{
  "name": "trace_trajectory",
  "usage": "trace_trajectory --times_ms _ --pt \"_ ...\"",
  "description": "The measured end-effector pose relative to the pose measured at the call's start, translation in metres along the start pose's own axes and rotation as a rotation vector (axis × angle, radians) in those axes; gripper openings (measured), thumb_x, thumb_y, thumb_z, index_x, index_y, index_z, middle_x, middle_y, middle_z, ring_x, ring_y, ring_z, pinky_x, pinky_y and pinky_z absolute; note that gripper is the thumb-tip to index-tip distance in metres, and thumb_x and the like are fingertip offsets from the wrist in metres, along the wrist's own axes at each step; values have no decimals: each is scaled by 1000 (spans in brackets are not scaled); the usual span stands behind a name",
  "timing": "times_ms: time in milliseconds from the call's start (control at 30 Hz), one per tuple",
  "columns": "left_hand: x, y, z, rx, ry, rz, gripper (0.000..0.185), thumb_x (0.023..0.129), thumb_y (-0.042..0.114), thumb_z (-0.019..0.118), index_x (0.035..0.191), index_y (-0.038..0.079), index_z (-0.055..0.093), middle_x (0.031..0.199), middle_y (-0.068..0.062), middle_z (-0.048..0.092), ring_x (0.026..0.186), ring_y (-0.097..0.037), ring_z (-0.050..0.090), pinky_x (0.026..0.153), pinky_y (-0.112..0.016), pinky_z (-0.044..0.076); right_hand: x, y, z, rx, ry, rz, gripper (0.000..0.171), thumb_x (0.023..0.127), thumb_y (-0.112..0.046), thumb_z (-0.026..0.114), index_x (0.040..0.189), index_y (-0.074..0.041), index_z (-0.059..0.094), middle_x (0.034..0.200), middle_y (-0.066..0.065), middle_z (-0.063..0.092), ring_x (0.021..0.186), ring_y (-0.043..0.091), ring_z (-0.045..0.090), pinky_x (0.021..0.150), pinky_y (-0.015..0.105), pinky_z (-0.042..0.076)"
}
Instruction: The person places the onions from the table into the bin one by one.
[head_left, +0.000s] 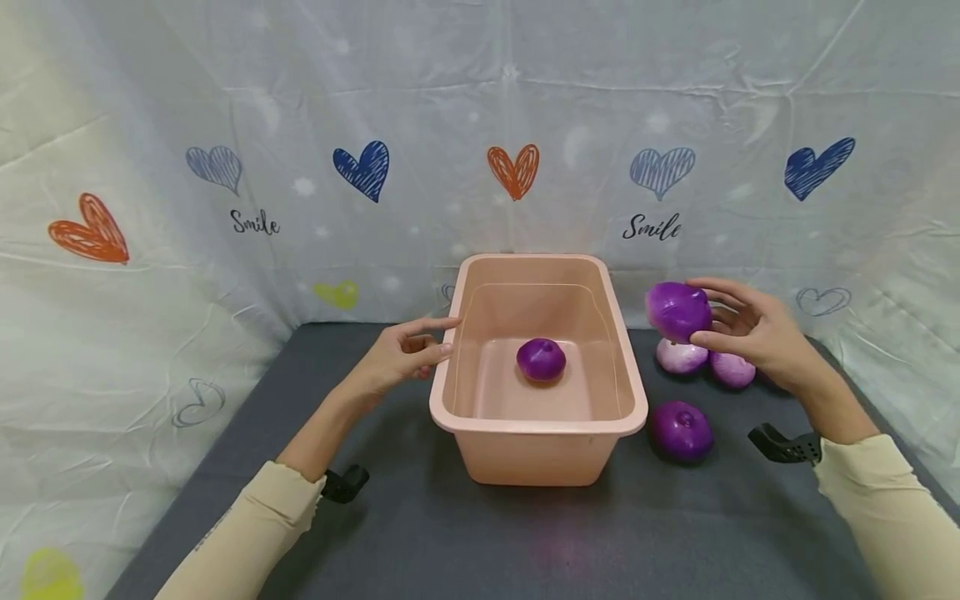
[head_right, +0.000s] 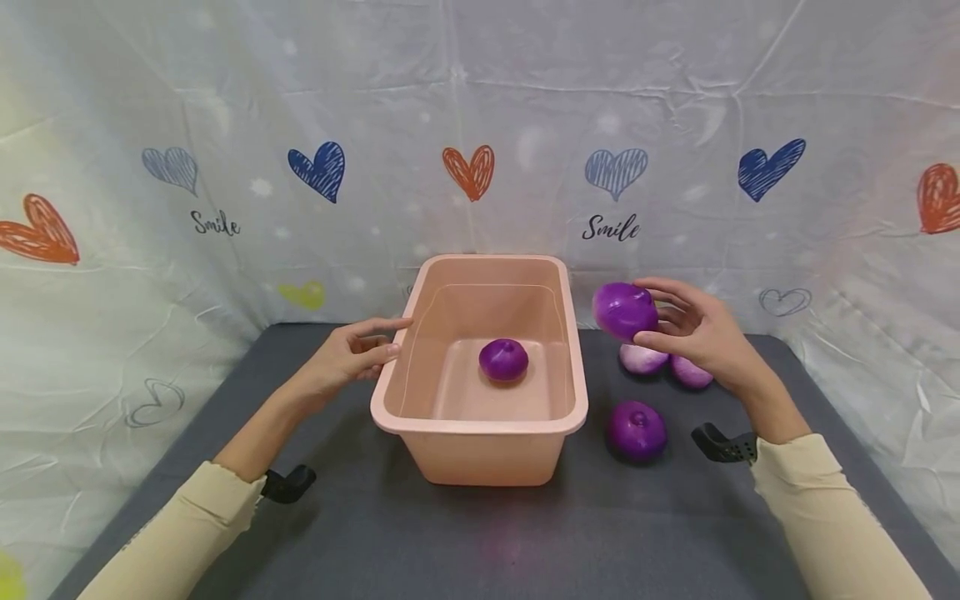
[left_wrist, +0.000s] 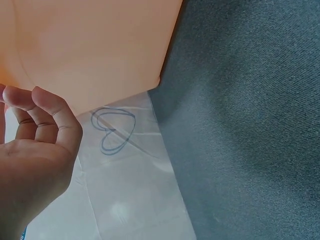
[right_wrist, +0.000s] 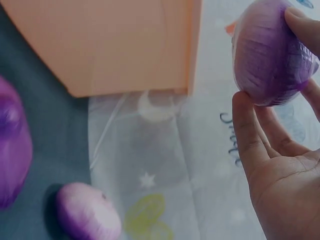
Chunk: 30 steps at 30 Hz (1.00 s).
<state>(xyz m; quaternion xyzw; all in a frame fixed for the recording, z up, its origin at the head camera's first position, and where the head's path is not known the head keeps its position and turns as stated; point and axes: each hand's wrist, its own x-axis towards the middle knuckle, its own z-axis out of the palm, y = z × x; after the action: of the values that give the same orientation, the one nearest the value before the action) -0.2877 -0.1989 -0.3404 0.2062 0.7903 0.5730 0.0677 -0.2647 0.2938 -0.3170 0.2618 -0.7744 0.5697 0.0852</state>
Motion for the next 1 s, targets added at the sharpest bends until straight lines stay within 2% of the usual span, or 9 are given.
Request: trace_trajectory --times_ms 100,300,467,633,1000 --pt "1 0 -2 4 -4 -6 49 99 27 71 146 20 60 94 -16 64 72 -22 50 77 -44 49 6 -4 6 -27 0 11 65 87 12 74 147 -6 53 140 7 53 121 18 56 94 22 47" --pt "0 2 -3 5 -9 -17 49 98 28 72 146 22 60 90 -18 61 70 -22 50 79 -48 49 21 -8 17 19 -37 -31 67 86 13 75 146 -6 54 138 11 55 118 23 59 93 26 49" --pt "-1 3 -1 7 -8 -16 50 98 28 72 146 22 59 95 -17 65 73 -23 53 78 -43 51 31 -13 27 93 -101 -71 68 85 16 74 146 -4 53 138 15 56 118 28 60 93 31 50" --pt "-2 3 1 3 -4 -18 50 99 27 71 147 22 58 96 -15 65 78 -23 55 78 -43 52 38 -17 37 70 -129 -71 69 85 11 76 147 -7 53 139 13 57 118 28 61 93 33 51" --pt "-4 1 1 5 -3 -10 51 99 30 71 148 24 57 103 -15 68 73 -22 50 78 -45 49 45 -20 52 87 -174 -67 71 84 9 78 148 -6 51 144 15 53 124 28 58 95 35 49"
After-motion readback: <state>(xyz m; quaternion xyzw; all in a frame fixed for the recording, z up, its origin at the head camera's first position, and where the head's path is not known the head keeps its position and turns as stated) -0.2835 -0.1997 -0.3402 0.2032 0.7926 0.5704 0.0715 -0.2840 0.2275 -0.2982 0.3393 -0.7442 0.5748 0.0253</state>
